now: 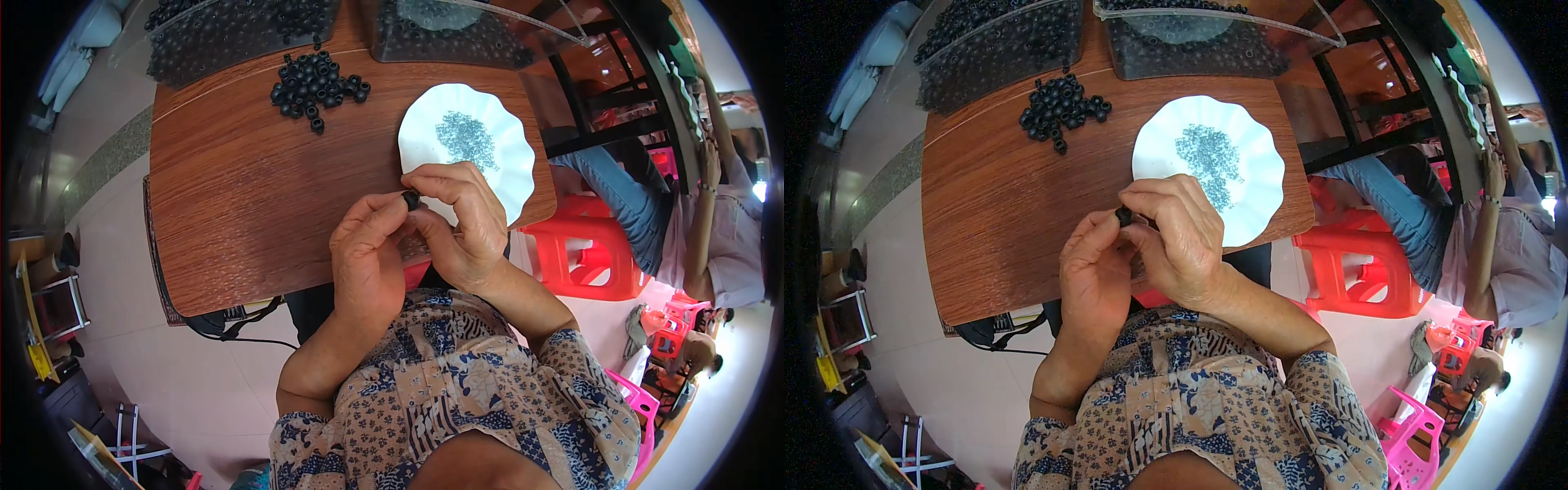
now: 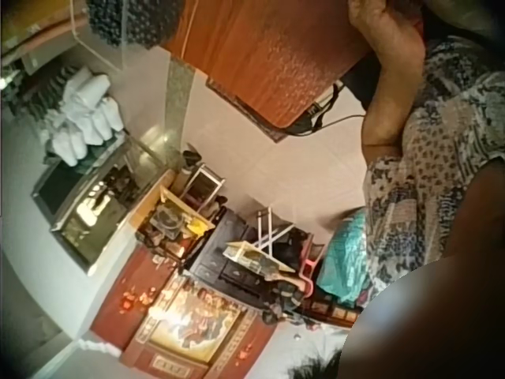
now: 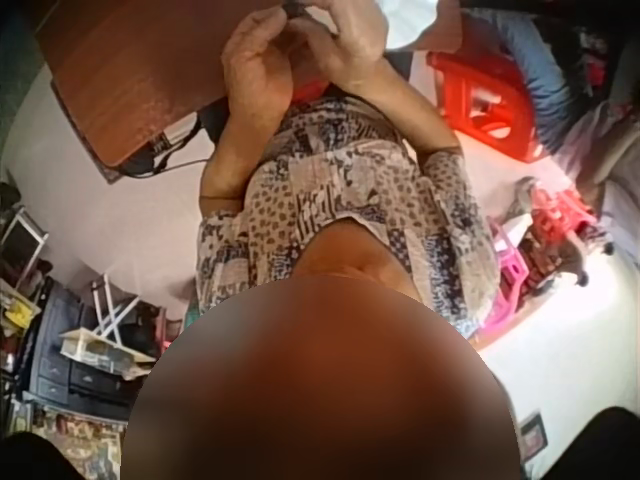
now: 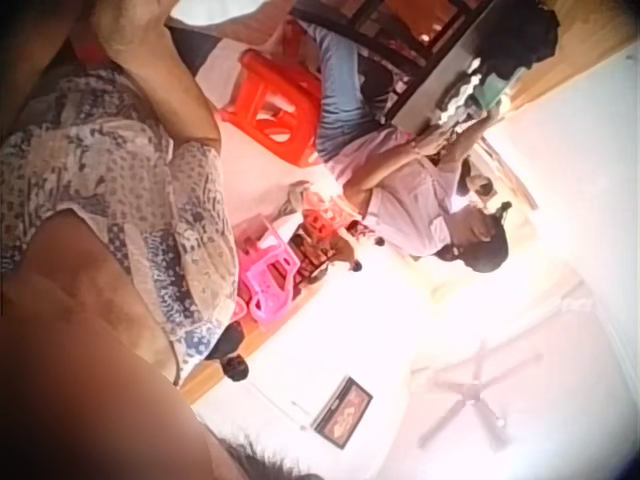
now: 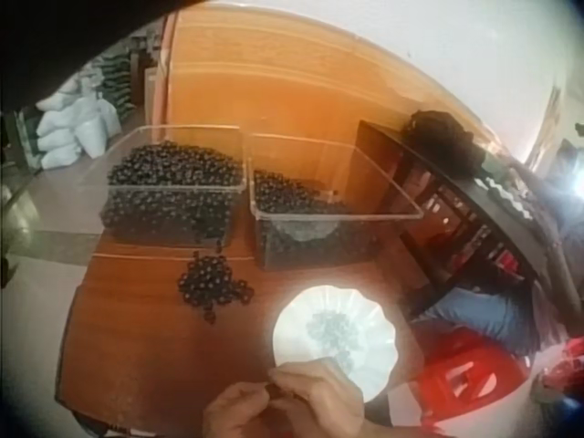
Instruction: The person is inspecting and sorting small beads at a manual workstation.
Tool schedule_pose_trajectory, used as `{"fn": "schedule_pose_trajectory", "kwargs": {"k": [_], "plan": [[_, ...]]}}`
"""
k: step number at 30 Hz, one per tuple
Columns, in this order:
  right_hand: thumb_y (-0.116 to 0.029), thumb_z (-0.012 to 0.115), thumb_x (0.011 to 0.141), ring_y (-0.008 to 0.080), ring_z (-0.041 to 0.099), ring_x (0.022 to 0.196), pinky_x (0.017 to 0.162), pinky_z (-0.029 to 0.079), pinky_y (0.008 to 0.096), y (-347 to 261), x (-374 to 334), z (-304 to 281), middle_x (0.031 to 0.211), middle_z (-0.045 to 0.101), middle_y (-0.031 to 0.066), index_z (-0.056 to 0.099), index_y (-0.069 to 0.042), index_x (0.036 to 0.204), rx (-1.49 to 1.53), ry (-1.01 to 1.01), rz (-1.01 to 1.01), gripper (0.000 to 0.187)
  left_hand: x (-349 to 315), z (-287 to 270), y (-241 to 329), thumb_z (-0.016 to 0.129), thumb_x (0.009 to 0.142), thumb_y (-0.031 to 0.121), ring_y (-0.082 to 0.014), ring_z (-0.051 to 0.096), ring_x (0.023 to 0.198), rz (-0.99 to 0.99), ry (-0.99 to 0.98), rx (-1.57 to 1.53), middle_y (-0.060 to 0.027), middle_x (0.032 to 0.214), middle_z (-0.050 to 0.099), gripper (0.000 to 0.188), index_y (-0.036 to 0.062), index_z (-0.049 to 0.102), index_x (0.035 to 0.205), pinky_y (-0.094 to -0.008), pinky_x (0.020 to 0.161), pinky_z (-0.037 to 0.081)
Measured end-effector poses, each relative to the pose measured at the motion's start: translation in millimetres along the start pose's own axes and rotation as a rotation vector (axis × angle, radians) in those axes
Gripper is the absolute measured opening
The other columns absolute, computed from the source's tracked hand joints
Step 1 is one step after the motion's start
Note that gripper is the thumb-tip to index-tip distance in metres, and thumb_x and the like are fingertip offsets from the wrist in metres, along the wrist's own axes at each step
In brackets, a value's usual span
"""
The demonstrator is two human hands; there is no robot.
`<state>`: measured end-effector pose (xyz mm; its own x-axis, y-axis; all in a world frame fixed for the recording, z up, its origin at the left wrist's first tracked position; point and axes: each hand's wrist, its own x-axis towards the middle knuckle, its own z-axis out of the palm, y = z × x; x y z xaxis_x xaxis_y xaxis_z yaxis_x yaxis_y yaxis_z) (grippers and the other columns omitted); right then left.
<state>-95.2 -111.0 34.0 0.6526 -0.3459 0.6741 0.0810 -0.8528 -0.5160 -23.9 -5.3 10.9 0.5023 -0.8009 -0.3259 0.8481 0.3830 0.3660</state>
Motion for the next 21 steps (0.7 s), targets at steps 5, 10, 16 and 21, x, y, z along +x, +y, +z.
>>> {"fn": "schedule_pose_trajectory", "kwargs": {"k": [5, 10, 16, 21], "plan": [[0.007, 0.072, 0.061, 0.0255, 0.062, 0.078, 0.066, 0.048, 0.0304, -1.8, 0.8, 0.8, 0.091, 0.065, 0.0162, 0.060, 0.004, 0.094, 0.028, 0.000, 0.012, 0.035, -0.5, -0.5, 1.2, 0.059, 0.087, 0.006, -0.0109, 0.056, 0.085, 0.059, -0.024, 0.046, -0.0055, 0.091, 0.063, 0.012, -0.0025, 0.063, 0.094, -0.0249, 0.081, 0.043], [0.003, 0.074, 0.062, 0.0245, 0.063, 0.078, 0.066, 0.049, 0.0307, -2.3, 2.6, 2.7, 0.088, 0.066, 0.0156, 0.060, 0.004, 0.093, 0.109, 0.026, -0.002, 0.034, -2.9, 3.7, 2.1, 0.059, 0.086, 0.005, -0.0111, 0.057, 0.085, 0.118, -0.046, 0.089, -0.0061, 0.090, 0.064, 0.013, -0.0040, 0.064, 0.094, -0.0247, 0.081, 0.043], [0.002, 0.074, 0.061, 0.0249, 0.062, 0.076, 0.063, 0.049, 0.0314, -1.9, 3.8, 2.2, 0.087, 0.066, 0.0156, 0.060, 0.004, 0.090, 0.123, 0.028, -0.050, 0.032, -5.0, 5.9, 0.7, 0.060, 0.086, 0.005, -0.0111, 0.057, 0.085, 0.161, -0.020, 0.115, -0.0059, 0.089, 0.064, 0.013, -0.0045, 0.064, 0.094, -0.0247, 0.081, 0.043], [0.003, 0.074, 0.061, 0.0252, 0.062, 0.074, 0.063, 0.049, 0.0314, 1.1, -0.4, 5.8, 0.086, 0.065, 0.0155, 0.060, 0.004, 0.086, 0.149, 0.052, -0.057, 0.029, -4.2, 6.3, 0.1, 0.059, 0.089, 0.006, -0.0103, 0.056, 0.082, 0.156, 0.003, 0.144, -0.0059, 0.087, 0.064, 0.012, -0.0041, 0.064, 0.093, -0.0236, 0.078, 0.044]]}}
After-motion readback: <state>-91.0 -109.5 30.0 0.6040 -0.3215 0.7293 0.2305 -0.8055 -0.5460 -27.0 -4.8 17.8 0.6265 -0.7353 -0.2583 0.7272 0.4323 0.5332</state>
